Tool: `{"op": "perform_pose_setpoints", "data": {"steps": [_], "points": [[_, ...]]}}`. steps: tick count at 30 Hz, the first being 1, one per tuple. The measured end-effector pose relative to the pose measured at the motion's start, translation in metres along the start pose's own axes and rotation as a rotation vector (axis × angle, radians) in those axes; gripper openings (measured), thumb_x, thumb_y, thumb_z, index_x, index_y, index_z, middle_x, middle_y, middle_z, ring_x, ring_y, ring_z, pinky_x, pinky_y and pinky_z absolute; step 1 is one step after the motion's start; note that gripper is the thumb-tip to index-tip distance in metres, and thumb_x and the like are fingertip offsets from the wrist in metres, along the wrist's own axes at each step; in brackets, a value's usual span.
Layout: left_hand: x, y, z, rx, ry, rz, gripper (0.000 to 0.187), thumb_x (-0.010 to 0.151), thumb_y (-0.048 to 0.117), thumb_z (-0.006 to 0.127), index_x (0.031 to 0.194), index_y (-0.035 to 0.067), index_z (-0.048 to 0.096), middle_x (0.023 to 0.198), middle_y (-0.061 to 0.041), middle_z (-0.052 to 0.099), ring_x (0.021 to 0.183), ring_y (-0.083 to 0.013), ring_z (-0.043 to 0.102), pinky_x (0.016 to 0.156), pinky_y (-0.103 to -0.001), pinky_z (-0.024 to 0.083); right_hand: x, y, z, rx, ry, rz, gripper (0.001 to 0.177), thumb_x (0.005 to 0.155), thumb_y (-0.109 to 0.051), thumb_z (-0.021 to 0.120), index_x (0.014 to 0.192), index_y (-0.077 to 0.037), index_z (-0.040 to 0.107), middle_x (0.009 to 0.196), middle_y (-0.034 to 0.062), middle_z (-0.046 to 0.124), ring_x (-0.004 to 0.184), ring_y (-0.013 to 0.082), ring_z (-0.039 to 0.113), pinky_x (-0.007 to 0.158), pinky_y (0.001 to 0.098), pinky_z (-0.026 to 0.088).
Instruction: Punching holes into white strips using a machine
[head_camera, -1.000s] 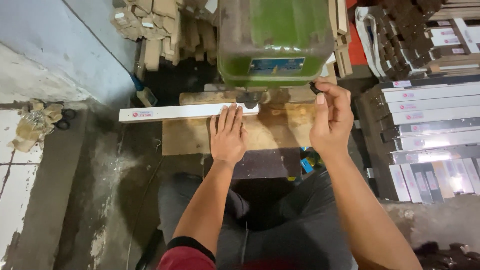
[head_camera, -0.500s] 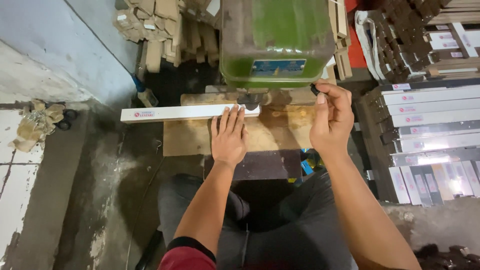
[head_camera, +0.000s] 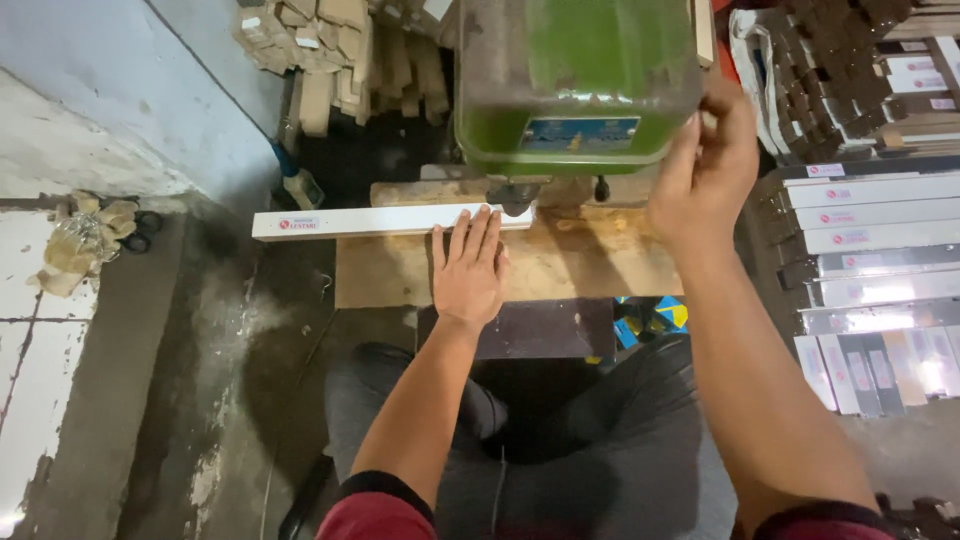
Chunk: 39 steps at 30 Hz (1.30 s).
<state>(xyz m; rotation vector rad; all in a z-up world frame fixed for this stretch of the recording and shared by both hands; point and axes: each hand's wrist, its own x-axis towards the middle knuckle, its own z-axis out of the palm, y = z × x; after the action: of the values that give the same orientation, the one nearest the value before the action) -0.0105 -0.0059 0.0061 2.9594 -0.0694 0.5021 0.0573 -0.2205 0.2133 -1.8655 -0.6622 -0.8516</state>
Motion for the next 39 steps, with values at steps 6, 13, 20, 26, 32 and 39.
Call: {"op": "perform_pose_setpoints", "data": {"steps": [6, 13, 20, 26, 32, 39], "points": [[0.003, -0.001, -0.004, -0.006, -0.071, -0.002, 0.058, 0.110, 0.043, 0.024, 0.163, 0.020, 0.033, 0.168, 0.001, 0.033, 0.155, -0.0244, 0.025, 0.128, -0.057, 0.005, 0.046, 0.013, 0.026, 0.401, 0.166, 0.363, 0.008, 0.099, -0.024, 0.049, 0.100, -0.017, 0.052, 0.097, -0.0019, 0.051, 0.080, 0.0122, 0.050, 0.064, 0.0262, 0.041], [0.003, -0.001, 0.002, -0.031, -0.077, -0.003, 0.057, 0.110, 0.041, 0.025, 0.161, 0.019, 0.035, 0.167, 0.001, 0.035, 0.155, -0.0252, 0.026, 0.128, -0.058, 0.004, 0.052, 0.073, 0.030, 0.046, 0.015, 0.065, 0.002, 0.102, -0.008, 0.058, 0.104, -0.006, 0.057, 0.101, 0.0051, 0.053, 0.092, 0.0192, 0.046, 0.079, 0.0359, 0.039], [0.002, -0.001, 0.016, -0.076, 0.242, 0.010, 0.050, 0.103, 0.031, 0.050, 0.151, 0.017, 0.055, 0.150, -0.001, 0.056, 0.145, -0.0231, 0.042, 0.128, -0.059, 0.007, -0.002, 0.127, 0.011, -0.613, -0.557, -0.277, 0.012, 0.096, -0.008, 0.060, 0.093, -0.013, 0.071, 0.087, 0.0014, 0.061, 0.090, 0.0178, 0.059, 0.086, 0.0331, 0.047], [0.003, -0.002, 0.006, -0.146, 0.232, 0.010, 0.045, 0.105, 0.030, 0.051, 0.148, 0.017, 0.058, 0.147, 0.000, 0.059, 0.144, -0.0216, 0.044, 0.129, -0.057, 0.005, -0.050, 0.130, -0.013, -0.706, -0.880, -0.029, 0.022, 0.096, -0.010, 0.059, 0.084, -0.009, 0.077, 0.076, 0.0106, 0.067, 0.087, 0.0312, 0.067, 0.086, 0.0410, 0.052], [0.010, -0.050, -0.013, -0.365, 0.338, -0.106, 0.039, 0.101, 0.017, 0.062, 0.140, 0.012, 0.064, 0.136, -0.010, 0.067, 0.129, -0.0273, 0.061, 0.123, -0.052, 0.026, -0.084, 0.093, -0.005, -0.193, -0.684, 0.681, 0.023, 0.101, -0.021, 0.056, 0.111, -0.020, 0.077, 0.103, 0.0114, 0.075, 0.106, 0.0325, 0.070, 0.091, 0.0444, 0.053], [0.013, -0.199, -0.073, -0.086, 0.221, -1.203, 0.073, 0.110, 0.049, 0.067, 0.162, 0.017, 0.027, 0.160, -0.019, 0.032, 0.142, -0.0464, 0.040, 0.115, -0.063, 0.033, -0.090, 0.018, 0.052, -0.132, -0.686, 0.959, 0.047, 0.102, -0.045, 0.054, 0.124, -0.009, 0.075, 0.113, 0.0182, 0.076, 0.113, 0.0366, 0.070, 0.097, 0.0507, 0.053]]}}
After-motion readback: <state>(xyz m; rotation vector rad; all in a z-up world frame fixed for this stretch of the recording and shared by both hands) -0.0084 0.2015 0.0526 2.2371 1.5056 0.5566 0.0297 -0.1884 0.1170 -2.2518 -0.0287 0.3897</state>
